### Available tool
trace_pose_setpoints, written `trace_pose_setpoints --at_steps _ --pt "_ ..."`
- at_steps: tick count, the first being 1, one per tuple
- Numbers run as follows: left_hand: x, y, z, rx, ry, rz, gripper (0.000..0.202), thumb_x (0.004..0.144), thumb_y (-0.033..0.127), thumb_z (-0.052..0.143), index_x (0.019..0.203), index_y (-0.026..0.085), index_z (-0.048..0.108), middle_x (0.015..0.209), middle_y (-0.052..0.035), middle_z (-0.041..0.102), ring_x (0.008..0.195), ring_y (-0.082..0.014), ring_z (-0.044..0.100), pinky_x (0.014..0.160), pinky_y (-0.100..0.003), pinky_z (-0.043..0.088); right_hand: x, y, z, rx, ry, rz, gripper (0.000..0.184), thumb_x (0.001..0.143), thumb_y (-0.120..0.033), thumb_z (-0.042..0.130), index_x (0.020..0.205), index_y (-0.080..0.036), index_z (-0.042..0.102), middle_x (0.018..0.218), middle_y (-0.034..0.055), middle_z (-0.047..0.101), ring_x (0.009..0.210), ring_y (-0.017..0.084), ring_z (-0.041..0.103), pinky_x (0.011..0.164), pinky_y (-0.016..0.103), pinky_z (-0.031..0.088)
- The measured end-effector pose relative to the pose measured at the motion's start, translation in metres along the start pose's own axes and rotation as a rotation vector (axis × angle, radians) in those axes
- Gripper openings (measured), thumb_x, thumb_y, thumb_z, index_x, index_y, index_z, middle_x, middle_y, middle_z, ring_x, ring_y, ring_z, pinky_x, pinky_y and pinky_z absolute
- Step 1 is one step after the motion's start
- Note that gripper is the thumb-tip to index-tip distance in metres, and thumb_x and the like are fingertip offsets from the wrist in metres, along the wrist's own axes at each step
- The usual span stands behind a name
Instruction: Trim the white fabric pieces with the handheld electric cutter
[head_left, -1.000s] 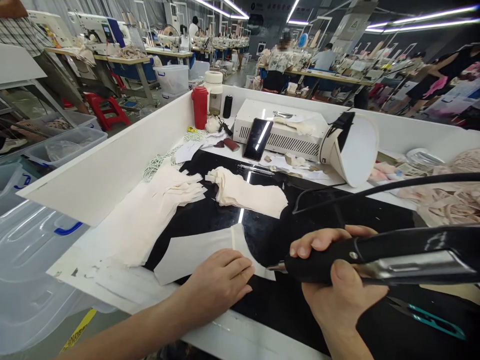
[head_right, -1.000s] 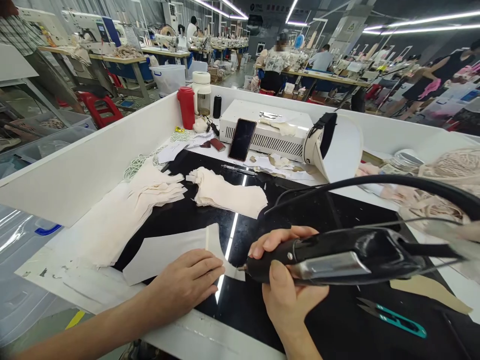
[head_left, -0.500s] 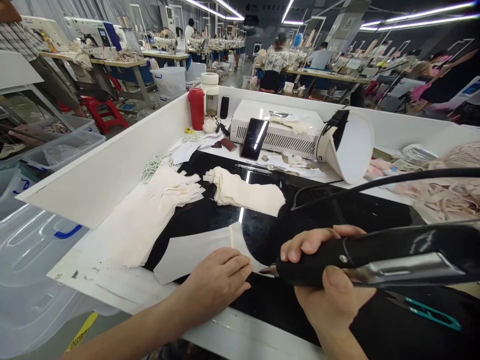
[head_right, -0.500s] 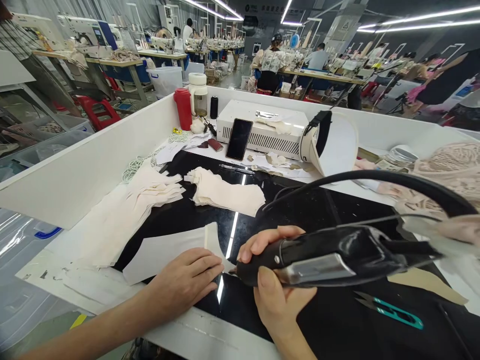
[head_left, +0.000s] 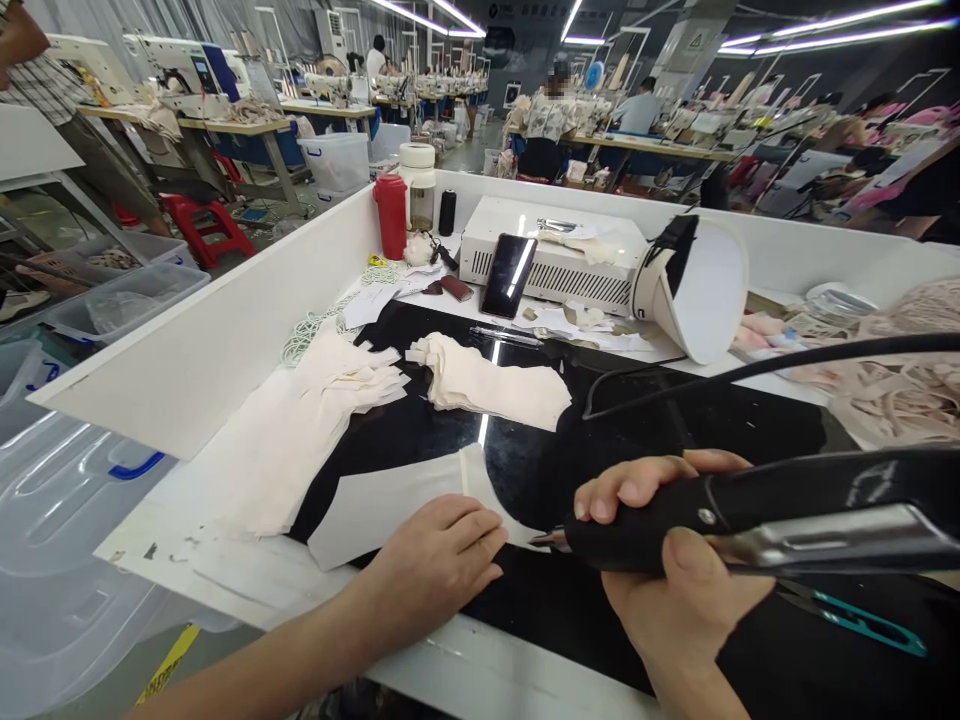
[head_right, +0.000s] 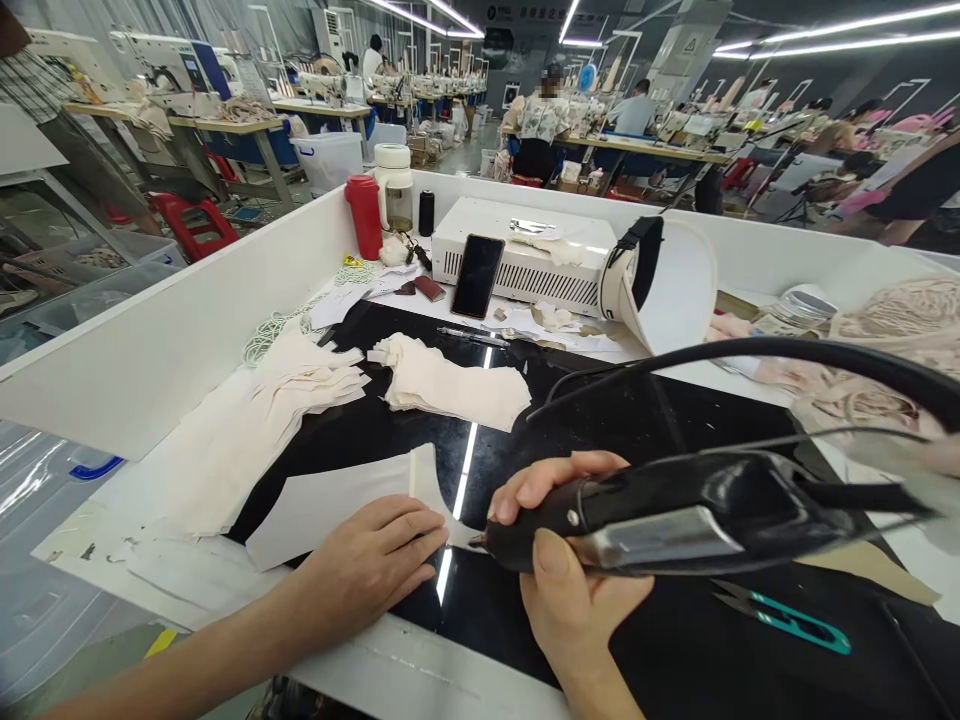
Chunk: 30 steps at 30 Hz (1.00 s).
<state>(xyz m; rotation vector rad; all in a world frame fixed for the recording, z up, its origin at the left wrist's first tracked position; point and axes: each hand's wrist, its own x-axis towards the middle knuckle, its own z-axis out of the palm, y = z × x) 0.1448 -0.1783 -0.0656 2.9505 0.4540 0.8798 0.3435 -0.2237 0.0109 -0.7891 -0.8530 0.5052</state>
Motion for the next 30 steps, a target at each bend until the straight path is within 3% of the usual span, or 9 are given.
trace_pose_setpoints --at_steps 10,16,22,25,30 --pt "0.000 0.000 -0.002 0.005 -0.042 0.003 0.026 0.123 0.025 0.058 0.135 0.007 0.073 0.125 -0.0116 0.083 0.116 -0.0239 0.079 0.106 -0.040 0.069 -0.002 0.000 -0.004 -0.047 0.010 -0.006 0.046 0.086 -0.049 0.100 0.117 -0.031 0.071 0.078 -0.0064 0.066 0.057 0.018 0.064 0.050 0.033 0.058" --pt "-0.001 0.000 -0.002 -0.029 -0.039 -0.008 0.025 0.122 0.024 0.060 0.136 0.007 0.072 0.125 -0.0129 0.083 0.116 -0.0249 0.080 0.106 -0.041 0.071 -0.003 0.000 -0.003 -0.029 0.006 -0.025 0.040 0.089 -0.041 0.099 0.118 -0.030 0.074 0.079 -0.0058 0.071 0.057 0.017 0.066 0.051 0.033 0.059" --pt "-0.003 -0.014 -0.023 -0.098 -0.043 -0.081 0.025 0.123 0.020 0.054 0.139 0.013 0.073 0.136 -0.0141 0.082 0.127 -0.0247 0.080 0.115 -0.042 0.069 0.002 0.004 -0.011 -0.079 -0.015 -0.018 0.041 0.090 -0.043 0.098 0.120 -0.031 0.073 0.082 -0.0051 0.071 0.060 0.018 0.068 0.055 0.035 0.061" --pt "-0.004 -0.028 -0.034 -0.051 -0.046 -0.073 0.029 0.125 0.018 0.047 0.135 0.012 0.073 0.130 -0.0122 0.084 0.123 -0.0239 0.081 0.116 -0.041 0.068 0.012 0.011 -0.018 -0.089 -0.012 -0.024 0.040 0.090 -0.041 0.097 0.120 -0.030 0.072 0.083 -0.0055 0.070 0.062 0.017 0.069 0.058 0.035 0.062" --pt "-0.009 -0.029 -0.037 -0.003 -0.095 -0.056 0.029 0.123 0.014 0.045 0.131 0.013 0.073 0.121 -0.0105 0.083 0.110 -0.0229 0.081 0.102 -0.038 0.072 0.031 0.024 -0.021 -0.092 0.032 -0.053 0.038 0.091 -0.038 0.095 0.119 -0.030 0.070 0.084 -0.0061 0.070 0.062 0.017 0.069 0.058 0.034 0.062"
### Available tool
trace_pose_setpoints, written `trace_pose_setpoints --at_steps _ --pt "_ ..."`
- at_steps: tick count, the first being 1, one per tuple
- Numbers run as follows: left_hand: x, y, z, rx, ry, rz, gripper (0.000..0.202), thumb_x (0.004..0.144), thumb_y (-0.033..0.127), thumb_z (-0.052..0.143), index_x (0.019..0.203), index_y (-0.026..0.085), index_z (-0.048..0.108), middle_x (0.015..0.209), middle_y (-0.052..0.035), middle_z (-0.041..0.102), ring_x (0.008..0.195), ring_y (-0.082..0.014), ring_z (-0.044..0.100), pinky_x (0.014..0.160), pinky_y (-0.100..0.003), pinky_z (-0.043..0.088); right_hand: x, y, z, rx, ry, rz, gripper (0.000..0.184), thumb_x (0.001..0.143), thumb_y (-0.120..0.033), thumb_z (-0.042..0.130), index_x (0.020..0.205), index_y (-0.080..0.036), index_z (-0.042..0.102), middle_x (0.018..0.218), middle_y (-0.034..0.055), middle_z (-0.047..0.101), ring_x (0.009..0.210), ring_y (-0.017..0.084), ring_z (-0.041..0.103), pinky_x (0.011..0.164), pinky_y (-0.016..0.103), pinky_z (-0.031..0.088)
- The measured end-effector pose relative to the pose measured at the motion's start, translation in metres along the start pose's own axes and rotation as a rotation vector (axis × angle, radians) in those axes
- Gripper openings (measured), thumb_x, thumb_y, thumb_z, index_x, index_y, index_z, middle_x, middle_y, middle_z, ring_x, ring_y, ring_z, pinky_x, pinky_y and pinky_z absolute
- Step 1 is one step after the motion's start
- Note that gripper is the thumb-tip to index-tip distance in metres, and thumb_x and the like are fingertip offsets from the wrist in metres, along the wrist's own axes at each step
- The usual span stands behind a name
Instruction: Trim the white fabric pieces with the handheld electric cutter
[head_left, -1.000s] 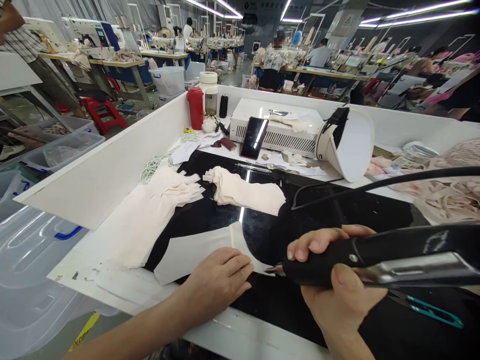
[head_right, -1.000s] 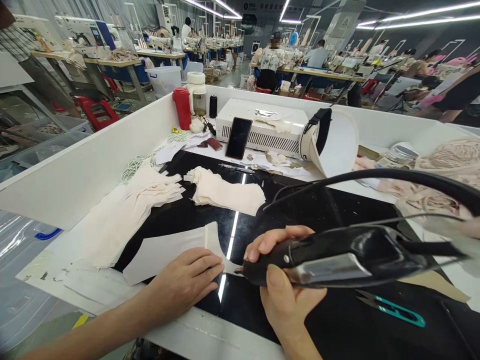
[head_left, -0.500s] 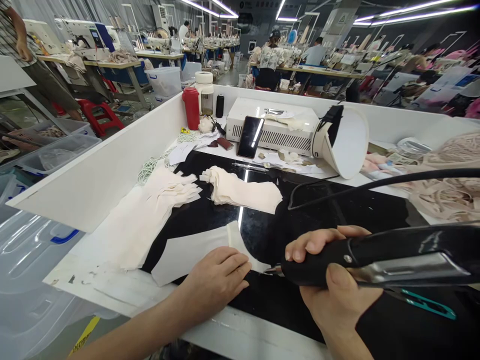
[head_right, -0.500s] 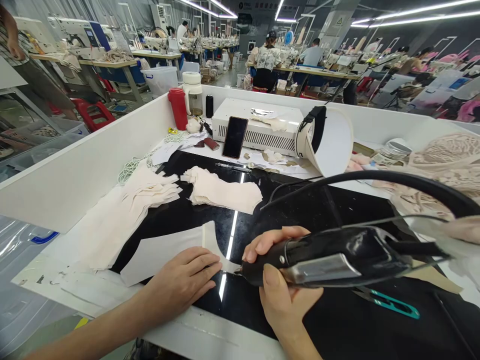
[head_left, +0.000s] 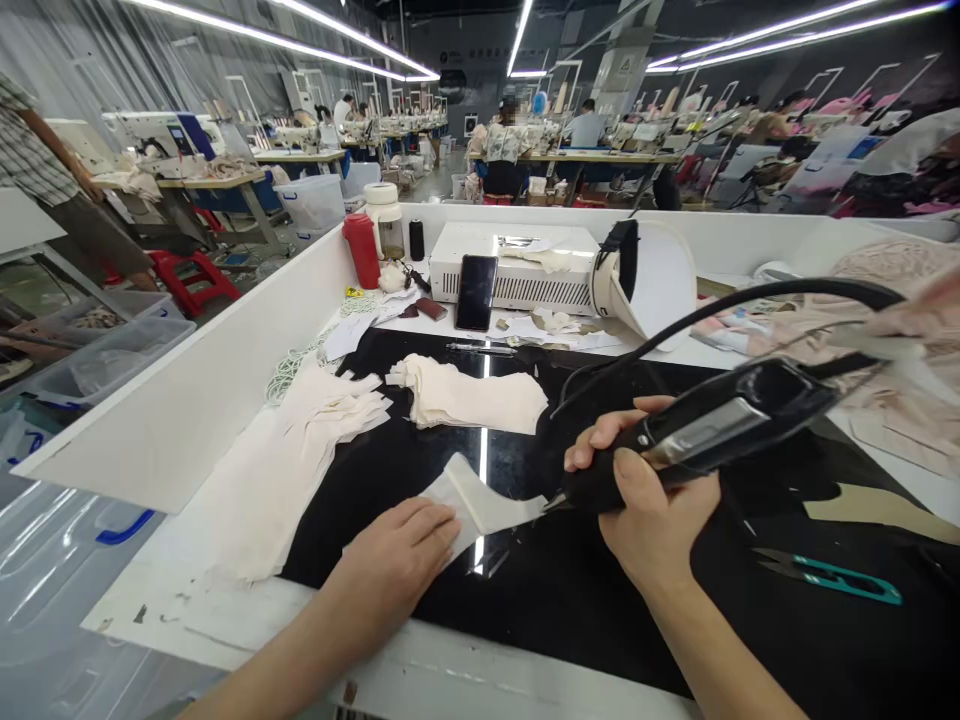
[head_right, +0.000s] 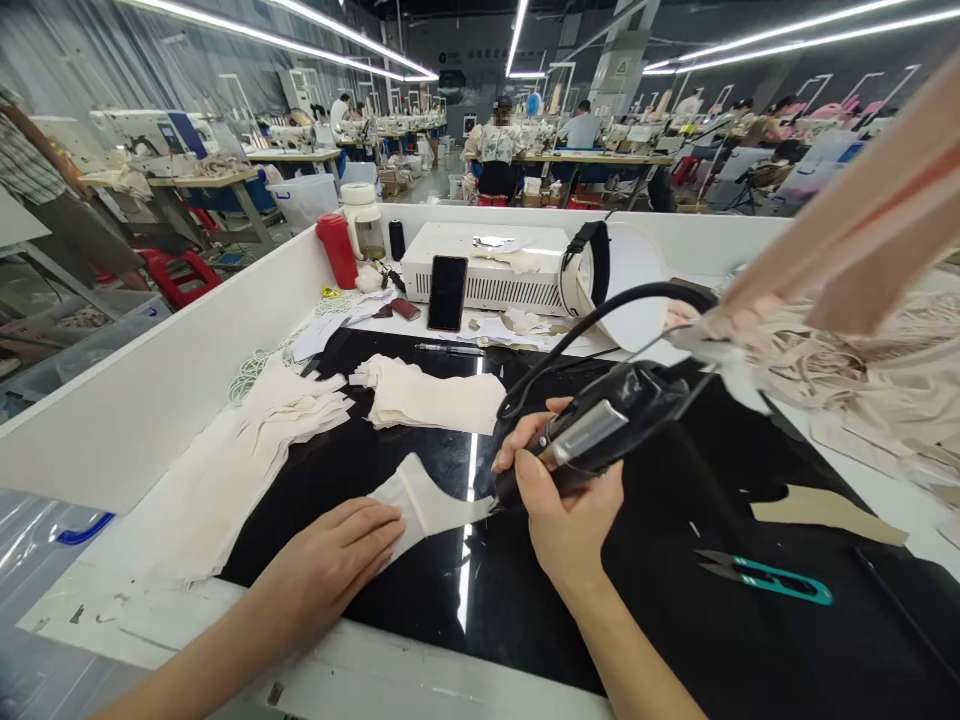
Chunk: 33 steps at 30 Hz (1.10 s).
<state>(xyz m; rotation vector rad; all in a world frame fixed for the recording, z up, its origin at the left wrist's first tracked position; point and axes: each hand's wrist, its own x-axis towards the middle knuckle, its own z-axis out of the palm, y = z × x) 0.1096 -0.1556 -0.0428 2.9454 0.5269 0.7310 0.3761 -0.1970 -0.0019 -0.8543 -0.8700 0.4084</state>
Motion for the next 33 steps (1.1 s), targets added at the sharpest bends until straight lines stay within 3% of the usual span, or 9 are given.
trace_pose_setpoints --at_steps 6,10,14,18,21,23,26,33 --pt "0.000 0.020 -0.008 -0.230 -0.169 -0.168 0.019 0.115 0.013 0.061 0.121 0.022 0.076 0.118 -0.0041 0.078 0.100 -0.0180 0.080 0.092 -0.028 0.070 0.002 0.003 0.008 0.032 0.015 0.005 0.042 0.091 -0.044 0.095 0.121 -0.031 0.069 0.084 -0.0060 0.071 0.062 0.016 0.069 0.058 0.033 0.061" --pt "0.020 0.008 -0.017 -0.318 -0.241 -0.190 0.018 0.117 0.015 0.060 0.121 0.024 0.076 0.113 -0.0010 0.078 0.090 -0.0151 0.080 0.085 -0.025 0.068 -0.007 0.002 0.014 0.060 -0.015 0.032 0.044 0.091 -0.043 0.097 0.121 -0.030 0.068 0.086 -0.0055 0.073 0.063 0.016 0.070 0.059 0.032 0.063" --pt "0.050 -0.019 -0.012 -0.253 -0.220 -0.026 0.021 0.117 0.018 0.067 0.137 0.021 0.069 0.134 -0.0077 0.080 0.125 -0.0232 0.079 0.111 -0.038 0.068 -0.014 0.004 0.021 0.077 -0.007 0.034 0.042 0.091 -0.041 0.095 0.120 -0.029 0.067 0.085 -0.0057 0.074 0.061 0.015 0.069 0.057 0.030 0.061" --pt "0.071 -0.042 0.004 -0.323 -0.348 0.079 0.051 0.110 0.028 0.084 0.153 0.022 0.057 0.160 -0.0140 0.071 0.161 -0.0300 0.061 0.133 -0.055 0.054 -0.015 0.007 0.026 0.066 0.002 0.050 0.039 0.091 -0.038 0.093 0.118 -0.029 0.067 0.086 -0.0057 0.074 0.060 0.014 0.067 0.056 0.029 0.061" --pt "0.077 -0.051 0.012 -0.316 -0.473 0.111 0.066 0.104 0.037 0.091 0.157 0.024 0.054 0.162 -0.0164 0.069 0.168 -0.0362 0.053 0.136 -0.071 0.045 -0.014 0.009 0.028 0.050 0.001 0.062 0.037 0.090 -0.041 0.092 0.115 -0.029 0.067 0.085 -0.0060 0.073 0.061 0.014 0.068 0.057 0.029 0.062" --pt "0.077 -0.054 0.014 -0.302 -0.517 0.113 0.070 0.101 0.039 0.093 0.158 0.023 0.054 0.162 -0.0172 0.070 0.169 -0.0380 0.050 0.136 -0.076 0.042 -0.014 0.010 0.029 0.037 -0.006 0.068 0.034 0.090 -0.042 0.091 0.112 -0.028 0.069 0.086 -0.0045 0.074 0.065 0.016 0.071 0.059 0.030 0.063" --pt "0.077 -0.056 0.013 -0.254 -0.547 0.100 0.072 0.100 0.038 0.094 0.159 0.023 0.056 0.162 -0.0184 0.069 0.172 -0.0396 0.045 0.136 -0.080 0.038 -0.013 0.010 0.030 0.026 -0.021 0.079 0.031 0.089 -0.043 0.090 0.108 -0.028 0.070 0.087 -0.0019 0.075 0.073 0.019 0.075 0.061 0.032 0.063" --pt "0.073 -0.054 0.006 -0.183 -0.624 0.005 0.069 0.098 0.037 0.096 0.156 0.026 0.062 0.174 -0.0182 0.060 0.174 -0.0417 0.040 0.140 -0.082 0.026 -0.012 0.005 0.040 0.028 -0.047 0.143 0.030 0.088 -0.038 0.087 0.106 -0.029 0.065 0.086 -0.0031 0.073 0.068 0.017 0.069 0.064 0.034 0.063"
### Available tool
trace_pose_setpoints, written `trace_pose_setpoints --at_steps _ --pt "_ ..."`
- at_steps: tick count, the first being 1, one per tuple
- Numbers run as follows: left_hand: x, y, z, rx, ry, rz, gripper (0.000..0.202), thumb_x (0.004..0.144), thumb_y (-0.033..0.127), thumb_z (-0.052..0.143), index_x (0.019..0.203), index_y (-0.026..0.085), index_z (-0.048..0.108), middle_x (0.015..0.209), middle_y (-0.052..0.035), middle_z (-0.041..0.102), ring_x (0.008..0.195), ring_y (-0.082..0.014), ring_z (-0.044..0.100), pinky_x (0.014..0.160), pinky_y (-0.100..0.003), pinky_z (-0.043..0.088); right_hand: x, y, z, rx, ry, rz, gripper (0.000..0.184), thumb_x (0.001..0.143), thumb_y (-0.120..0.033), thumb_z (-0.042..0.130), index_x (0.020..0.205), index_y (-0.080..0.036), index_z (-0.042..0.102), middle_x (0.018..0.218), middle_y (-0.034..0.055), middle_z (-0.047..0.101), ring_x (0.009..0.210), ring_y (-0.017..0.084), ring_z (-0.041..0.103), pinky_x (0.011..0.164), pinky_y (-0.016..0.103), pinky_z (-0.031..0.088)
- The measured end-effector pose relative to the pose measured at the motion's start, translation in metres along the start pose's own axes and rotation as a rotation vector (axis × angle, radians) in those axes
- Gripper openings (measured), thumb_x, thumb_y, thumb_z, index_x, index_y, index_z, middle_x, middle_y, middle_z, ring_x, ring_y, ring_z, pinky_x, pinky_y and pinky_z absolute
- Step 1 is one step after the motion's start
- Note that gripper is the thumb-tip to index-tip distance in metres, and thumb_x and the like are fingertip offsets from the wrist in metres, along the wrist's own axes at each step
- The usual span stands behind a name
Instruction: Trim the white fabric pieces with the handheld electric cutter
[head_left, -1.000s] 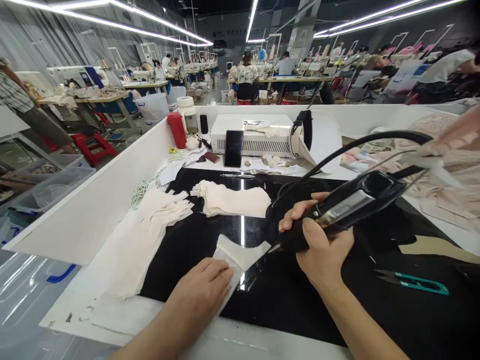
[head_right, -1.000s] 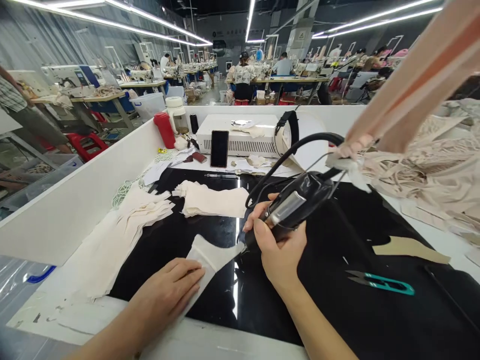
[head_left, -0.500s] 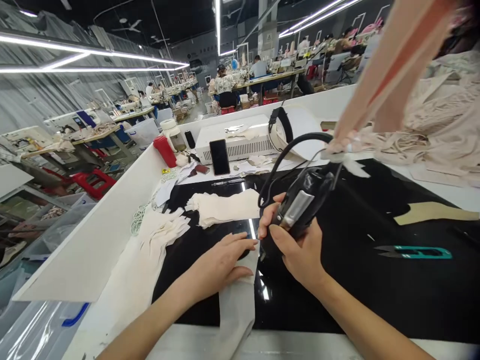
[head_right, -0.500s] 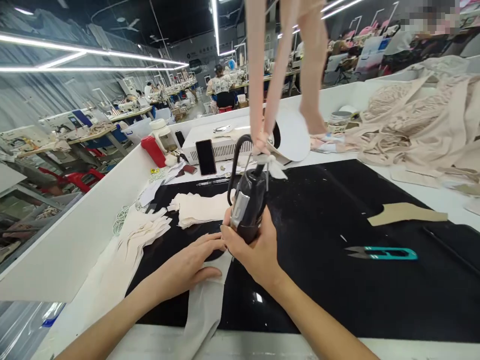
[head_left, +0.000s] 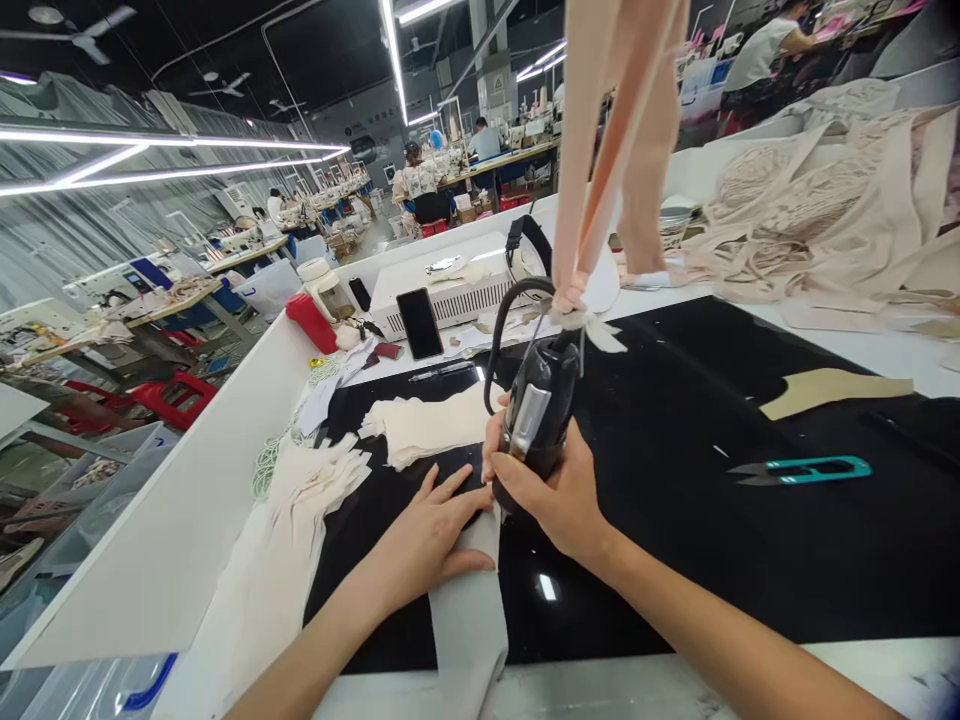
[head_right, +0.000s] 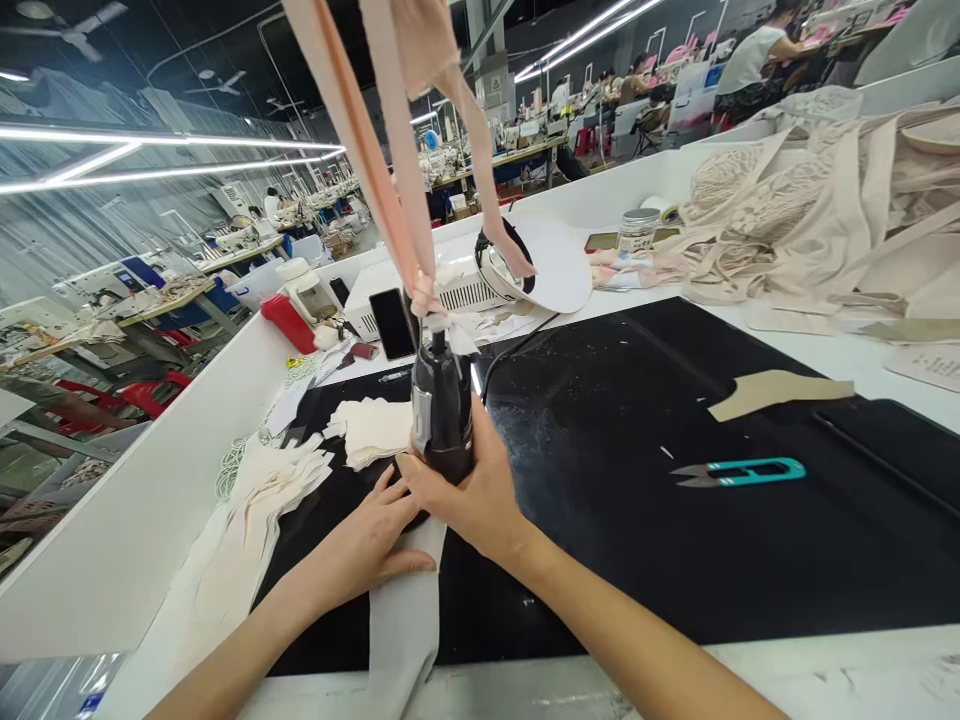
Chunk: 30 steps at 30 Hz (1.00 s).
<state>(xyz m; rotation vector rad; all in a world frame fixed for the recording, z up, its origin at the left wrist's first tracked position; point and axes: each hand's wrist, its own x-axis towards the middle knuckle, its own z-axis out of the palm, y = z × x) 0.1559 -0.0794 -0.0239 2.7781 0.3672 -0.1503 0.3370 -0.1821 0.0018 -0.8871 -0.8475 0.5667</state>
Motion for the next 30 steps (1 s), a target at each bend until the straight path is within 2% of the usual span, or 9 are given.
trace_pose_setpoints --at_steps 6,13,18,23,30 --pt "-0.004 0.001 0.003 -0.006 -0.010 -0.027 0.062 0.100 0.033 0.095 0.153 0.026 0.064 0.175 -0.0158 0.059 0.176 -0.0420 0.035 0.141 -0.083 0.021 0.001 0.000 0.006 -0.006 -0.004 0.034 0.031 0.086 -0.042 0.086 0.105 -0.030 0.064 0.086 -0.0031 0.071 0.070 0.017 0.068 0.063 0.033 0.062" --pt "-0.004 -0.002 0.006 -0.007 0.027 0.009 0.065 0.099 0.033 0.096 0.155 0.027 0.066 0.179 -0.0168 0.054 0.174 -0.0435 0.039 0.138 -0.084 0.028 0.000 0.006 0.004 -0.018 -0.010 0.040 0.033 0.087 -0.042 0.086 0.107 -0.029 0.063 0.087 -0.0030 0.071 0.070 0.017 0.067 0.062 0.033 0.060" --pt "-0.003 0.001 0.004 -0.017 0.031 0.001 0.063 0.100 0.035 0.095 0.155 0.028 0.067 0.176 -0.0153 0.059 0.172 -0.0431 0.045 0.137 -0.085 0.030 -0.003 0.008 0.002 -0.024 -0.009 0.035 0.028 0.091 -0.040 0.084 0.109 -0.029 0.065 0.089 -0.0023 0.070 0.071 0.017 0.066 0.061 0.032 0.060" --pt "-0.002 0.000 0.004 -0.020 0.011 -0.011 0.063 0.100 0.038 0.095 0.155 0.026 0.067 0.173 -0.0159 0.062 0.171 -0.0431 0.047 0.138 -0.085 0.028 -0.009 0.005 0.003 0.013 -0.038 0.016 0.034 0.089 -0.037 0.085 0.116 -0.030 0.065 0.088 -0.0038 0.072 0.065 0.016 0.067 0.060 0.033 0.062" --pt "-0.002 0.001 0.000 -0.068 -0.001 -0.025 0.063 0.100 0.039 0.095 0.156 0.027 0.067 0.175 -0.0151 0.060 0.173 -0.0416 0.043 0.141 -0.082 0.025 -0.013 0.003 0.005 0.036 -0.051 0.009 0.025 0.092 -0.033 0.083 0.110 -0.030 0.067 0.087 -0.0036 0.073 0.064 0.014 0.066 0.056 0.029 0.059"
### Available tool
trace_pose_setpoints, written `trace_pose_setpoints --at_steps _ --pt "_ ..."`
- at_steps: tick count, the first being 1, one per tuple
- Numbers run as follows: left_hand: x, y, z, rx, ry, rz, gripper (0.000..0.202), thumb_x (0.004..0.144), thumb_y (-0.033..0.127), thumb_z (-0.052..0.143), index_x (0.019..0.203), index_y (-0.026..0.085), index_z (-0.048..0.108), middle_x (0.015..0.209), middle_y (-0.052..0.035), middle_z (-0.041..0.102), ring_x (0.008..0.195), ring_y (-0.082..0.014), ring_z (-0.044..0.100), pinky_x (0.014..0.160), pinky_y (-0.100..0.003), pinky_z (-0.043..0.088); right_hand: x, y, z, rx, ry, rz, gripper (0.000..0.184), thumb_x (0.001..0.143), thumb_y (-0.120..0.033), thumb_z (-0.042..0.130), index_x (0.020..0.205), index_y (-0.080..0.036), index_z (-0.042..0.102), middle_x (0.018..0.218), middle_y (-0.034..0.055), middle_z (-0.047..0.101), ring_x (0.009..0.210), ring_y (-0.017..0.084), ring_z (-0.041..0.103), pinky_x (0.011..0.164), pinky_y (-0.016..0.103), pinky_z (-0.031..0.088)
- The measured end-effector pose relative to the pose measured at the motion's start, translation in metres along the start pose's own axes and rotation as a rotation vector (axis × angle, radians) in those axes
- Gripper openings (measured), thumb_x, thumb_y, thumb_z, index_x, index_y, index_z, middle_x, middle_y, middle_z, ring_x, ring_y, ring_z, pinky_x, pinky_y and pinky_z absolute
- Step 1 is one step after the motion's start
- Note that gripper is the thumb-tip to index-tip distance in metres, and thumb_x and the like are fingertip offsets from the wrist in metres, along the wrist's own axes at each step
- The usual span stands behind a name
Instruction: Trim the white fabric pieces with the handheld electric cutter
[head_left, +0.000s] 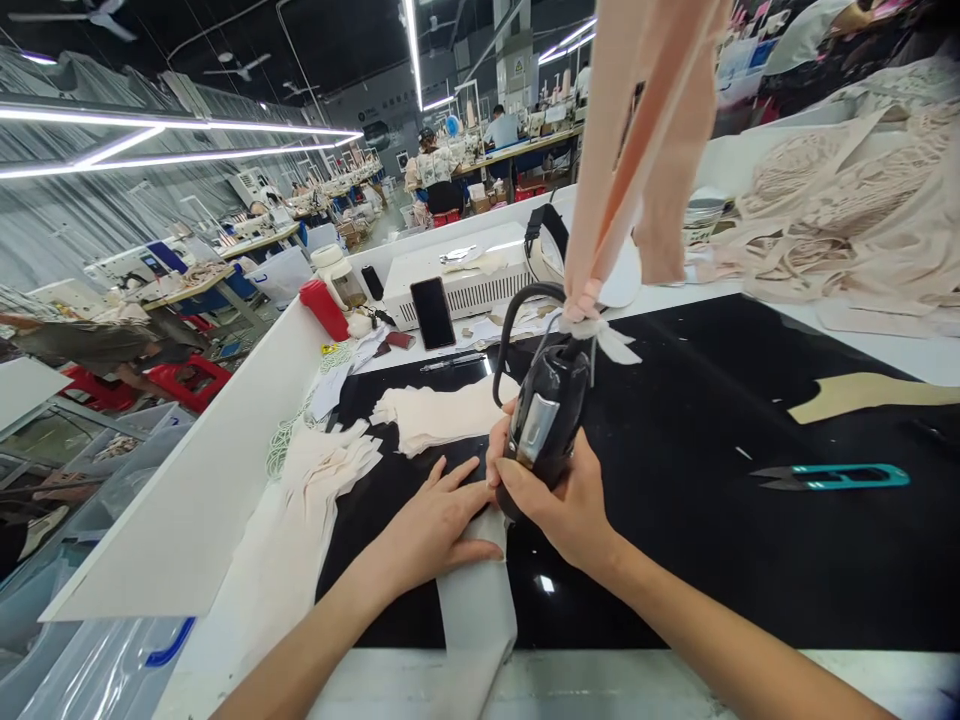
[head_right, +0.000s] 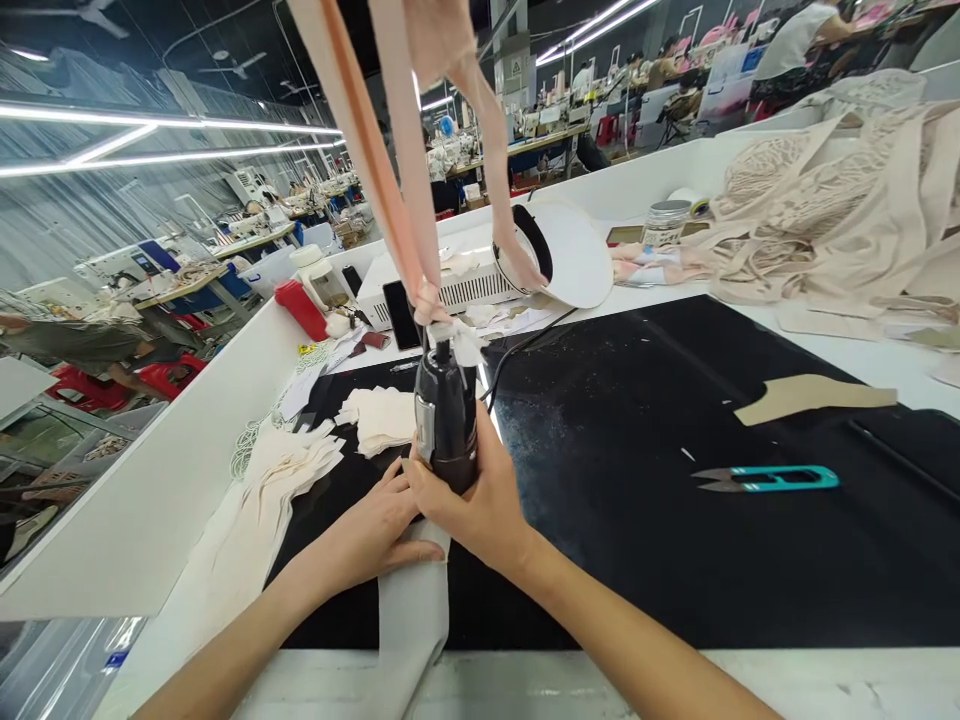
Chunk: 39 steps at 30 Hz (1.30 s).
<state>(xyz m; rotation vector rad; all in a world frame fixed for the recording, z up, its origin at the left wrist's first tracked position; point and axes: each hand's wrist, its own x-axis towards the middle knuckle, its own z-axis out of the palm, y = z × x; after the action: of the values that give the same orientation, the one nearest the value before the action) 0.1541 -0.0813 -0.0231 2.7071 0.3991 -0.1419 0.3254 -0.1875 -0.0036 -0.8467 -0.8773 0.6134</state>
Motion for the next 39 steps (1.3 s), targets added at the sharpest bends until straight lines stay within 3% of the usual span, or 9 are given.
trace_pose_setpoints --at_steps 9,16,20,26,29,32,35,39 --pt "0.000 0.000 -0.004 -0.050 -0.029 -0.008 0.078 0.098 0.038 0.097 0.167 0.029 0.061 0.177 -0.0164 0.057 0.176 -0.0451 0.035 0.141 -0.083 0.021 -0.008 -0.003 -0.001 0.034 -0.031 0.004 0.034 0.092 -0.034 0.087 0.119 -0.031 0.066 0.089 -0.0047 0.073 0.065 0.015 0.069 0.065 0.033 0.065" --pt "0.000 -0.001 -0.004 -0.041 0.022 0.047 0.064 0.097 0.033 0.098 0.154 0.029 0.072 0.170 -0.0133 0.065 0.175 -0.0440 0.039 0.141 -0.078 0.031 -0.013 -0.001 -0.001 0.025 -0.027 0.023 0.034 0.092 -0.040 0.089 0.117 -0.031 0.068 0.088 -0.0032 0.071 0.080 0.020 0.075 0.085 0.043 0.071" --pt "0.001 -0.003 -0.001 -0.008 0.086 0.100 0.068 0.097 0.035 0.098 0.158 0.030 0.069 0.168 -0.0125 0.067 0.172 -0.0414 0.045 0.141 -0.072 0.036 -0.012 -0.004 0.002 0.021 -0.032 0.033 0.033 0.090 -0.039 0.091 0.114 -0.031 0.069 0.086 -0.0033 0.071 0.076 0.020 0.075 0.081 0.042 0.071" --pt "-0.003 -0.007 0.003 0.043 0.112 0.116 0.070 0.099 0.038 0.096 0.161 0.028 0.064 0.169 -0.0156 0.064 0.167 -0.0416 0.051 0.138 -0.072 0.041 -0.009 -0.008 0.000 0.021 -0.024 0.024 0.037 0.089 -0.039 0.093 0.115 -0.031 0.068 0.085 -0.0043 0.072 0.069 0.018 0.073 0.074 0.040 0.070" --pt "-0.018 0.002 0.009 0.075 0.285 0.082 0.046 0.107 0.037 0.087 0.146 0.022 0.067 0.159 -0.0174 0.069 0.150 -0.0359 0.067 0.128 -0.060 0.057 -0.005 -0.011 -0.005 0.024 0.009 0.018 0.038 0.089 -0.036 0.093 0.116 -0.031 0.066 0.086 -0.0051 0.073 0.065 0.017 0.071 0.068 0.036 0.067" --pt "-0.038 0.023 0.021 0.156 0.472 0.017 0.012 0.120 0.031 0.065 0.125 0.021 0.068 0.120 -0.0099 0.076 0.109 -0.0271 0.078 0.096 -0.043 0.070 0.000 -0.014 -0.009 0.046 0.055 -0.005 0.039 0.089 -0.038 0.093 0.116 -0.030 0.065 0.085 -0.0051 0.072 0.063 0.016 0.069 0.061 0.033 0.063" --pt "-0.051 0.045 0.036 0.232 0.428 0.035 0.012 0.121 0.023 0.055 0.118 0.021 0.067 0.099 -0.0034 0.072 0.084 -0.0242 0.073 0.076 -0.039 0.067 0.005 -0.016 -0.011 0.053 0.062 -0.026 0.041 0.089 -0.037 0.094 0.117 -0.029 0.065 0.084 -0.0050 0.072 0.059 0.015 0.067 0.055 0.030 0.059" --pt "-0.054 0.051 0.043 0.226 0.392 0.024 0.014 0.118 0.016 0.058 0.127 0.021 0.067 0.106 -0.0043 0.075 0.090 -0.0239 0.076 0.080 -0.039 0.067 0.007 -0.017 -0.011 0.054 0.041 -0.012 0.040 0.090 -0.036 0.094 0.116 -0.030 0.065 0.084 -0.0053 0.073 0.059 0.015 0.067 0.053 0.030 0.060"
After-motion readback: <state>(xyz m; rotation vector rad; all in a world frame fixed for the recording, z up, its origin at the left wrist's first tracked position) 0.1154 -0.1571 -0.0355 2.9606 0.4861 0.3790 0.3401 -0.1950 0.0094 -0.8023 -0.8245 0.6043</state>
